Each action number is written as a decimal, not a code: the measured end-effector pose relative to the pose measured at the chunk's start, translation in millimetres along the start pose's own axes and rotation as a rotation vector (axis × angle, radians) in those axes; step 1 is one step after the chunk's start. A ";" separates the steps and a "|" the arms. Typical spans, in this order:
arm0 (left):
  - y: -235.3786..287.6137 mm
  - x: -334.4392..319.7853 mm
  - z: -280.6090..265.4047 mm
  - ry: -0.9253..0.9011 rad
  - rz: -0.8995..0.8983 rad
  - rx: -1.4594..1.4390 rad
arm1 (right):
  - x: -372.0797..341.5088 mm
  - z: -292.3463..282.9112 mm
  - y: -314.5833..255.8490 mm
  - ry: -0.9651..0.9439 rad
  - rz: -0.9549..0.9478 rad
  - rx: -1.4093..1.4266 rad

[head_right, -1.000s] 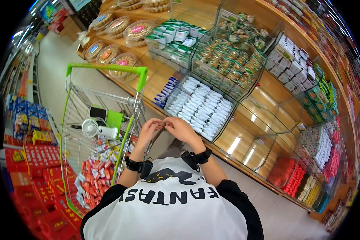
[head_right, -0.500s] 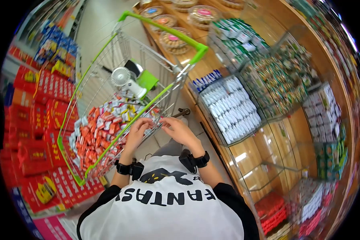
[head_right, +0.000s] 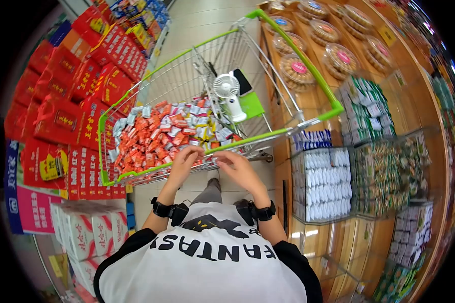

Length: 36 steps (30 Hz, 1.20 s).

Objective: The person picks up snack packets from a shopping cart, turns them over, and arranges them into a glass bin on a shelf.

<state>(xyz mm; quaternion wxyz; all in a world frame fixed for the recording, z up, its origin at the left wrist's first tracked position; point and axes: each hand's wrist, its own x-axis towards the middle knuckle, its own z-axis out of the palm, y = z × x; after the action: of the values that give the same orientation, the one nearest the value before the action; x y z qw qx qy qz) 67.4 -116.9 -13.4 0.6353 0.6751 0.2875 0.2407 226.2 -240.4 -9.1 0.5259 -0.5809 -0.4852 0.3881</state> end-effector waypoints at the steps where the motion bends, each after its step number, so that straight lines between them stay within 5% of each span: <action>1: -0.5 1.5 -6.2 0.025 0.005 0.002 | 7.4 2.6 -2.5 -0.023 -0.011 0.001; 13: -4.9 36.3 -92.2 0.169 0.070 0.051 | 77.3 40.0 -12.1 -0.158 0.042 -0.027; 24: -21.4 37.9 -200.4 0.455 -0.059 0.081 | 145.0 88.0 -22.0 -0.311 0.071 -0.076; 36: -114.3 26.9 -348.5 0.774 -0.243 0.217 | 211.3 148.0 -3.8 -0.471 0.042 -0.115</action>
<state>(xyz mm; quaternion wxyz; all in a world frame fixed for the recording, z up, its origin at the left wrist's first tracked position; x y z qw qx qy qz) -163.2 155.7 -101.5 0.4294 0.5589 0.6063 0.3683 131.5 -0.4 -14.4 0.3561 -0.5134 -0.6034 0.4955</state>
